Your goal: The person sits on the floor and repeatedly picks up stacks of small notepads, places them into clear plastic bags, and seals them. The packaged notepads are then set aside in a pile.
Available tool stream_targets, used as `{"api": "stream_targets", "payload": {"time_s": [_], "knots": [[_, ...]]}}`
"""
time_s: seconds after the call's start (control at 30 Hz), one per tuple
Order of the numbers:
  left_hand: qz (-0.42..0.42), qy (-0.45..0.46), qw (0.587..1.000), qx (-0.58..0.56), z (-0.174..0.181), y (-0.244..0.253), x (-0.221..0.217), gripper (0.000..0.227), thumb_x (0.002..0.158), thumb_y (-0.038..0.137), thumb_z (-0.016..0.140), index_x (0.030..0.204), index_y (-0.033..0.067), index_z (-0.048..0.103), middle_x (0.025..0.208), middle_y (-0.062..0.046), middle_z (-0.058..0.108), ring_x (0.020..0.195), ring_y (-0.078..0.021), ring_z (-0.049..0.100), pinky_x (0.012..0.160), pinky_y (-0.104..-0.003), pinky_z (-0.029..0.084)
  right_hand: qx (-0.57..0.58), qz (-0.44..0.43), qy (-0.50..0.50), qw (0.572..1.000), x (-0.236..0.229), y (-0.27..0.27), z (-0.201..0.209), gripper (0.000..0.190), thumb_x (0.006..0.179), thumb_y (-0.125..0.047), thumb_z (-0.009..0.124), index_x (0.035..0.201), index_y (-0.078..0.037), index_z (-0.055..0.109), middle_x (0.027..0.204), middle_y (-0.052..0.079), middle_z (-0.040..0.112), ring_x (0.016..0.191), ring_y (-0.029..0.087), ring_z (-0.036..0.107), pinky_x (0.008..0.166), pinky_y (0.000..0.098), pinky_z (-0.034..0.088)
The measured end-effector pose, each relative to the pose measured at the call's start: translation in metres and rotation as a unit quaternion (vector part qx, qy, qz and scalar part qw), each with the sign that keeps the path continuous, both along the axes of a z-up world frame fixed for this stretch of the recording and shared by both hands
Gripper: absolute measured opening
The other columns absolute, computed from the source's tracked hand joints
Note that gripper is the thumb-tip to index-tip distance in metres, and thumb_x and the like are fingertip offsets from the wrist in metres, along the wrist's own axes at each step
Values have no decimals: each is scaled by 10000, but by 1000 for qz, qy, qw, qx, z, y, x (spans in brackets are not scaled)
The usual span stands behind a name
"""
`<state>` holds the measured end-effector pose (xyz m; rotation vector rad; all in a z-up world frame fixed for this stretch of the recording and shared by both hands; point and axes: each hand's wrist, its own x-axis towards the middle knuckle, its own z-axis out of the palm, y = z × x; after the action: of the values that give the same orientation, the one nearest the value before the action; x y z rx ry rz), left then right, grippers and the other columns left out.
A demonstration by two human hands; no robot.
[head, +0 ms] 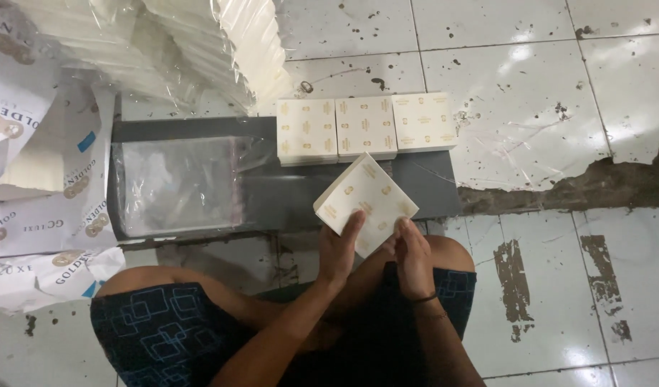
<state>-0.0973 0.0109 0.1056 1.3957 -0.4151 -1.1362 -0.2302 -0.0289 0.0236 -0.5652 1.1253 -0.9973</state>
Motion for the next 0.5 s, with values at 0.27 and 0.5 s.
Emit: {"api": "stream_targets", "payload": {"time_s": [0.27,0.5], "knots": [[-1,-15,1000,1,-11,4,-3,638,930,452,735,1305,-47,603,1221,-230,672,1181,-255,584,967,-533,482,-26,15,44,999,13,-5,51,408,1066,-275,521,1298,50,607,1046,151,577,1000,244,567,899,467,533],[11,-3,1000,-2,-9,6,0,596,925,438,750,1238,-54,626,1124,-190,689,1117,-223,588,925,-505,500,1,38,71,997,11,1,54,488,1054,-331,494,1361,43,557,1291,279,608,1280,438,568,1057,588,445]]}}
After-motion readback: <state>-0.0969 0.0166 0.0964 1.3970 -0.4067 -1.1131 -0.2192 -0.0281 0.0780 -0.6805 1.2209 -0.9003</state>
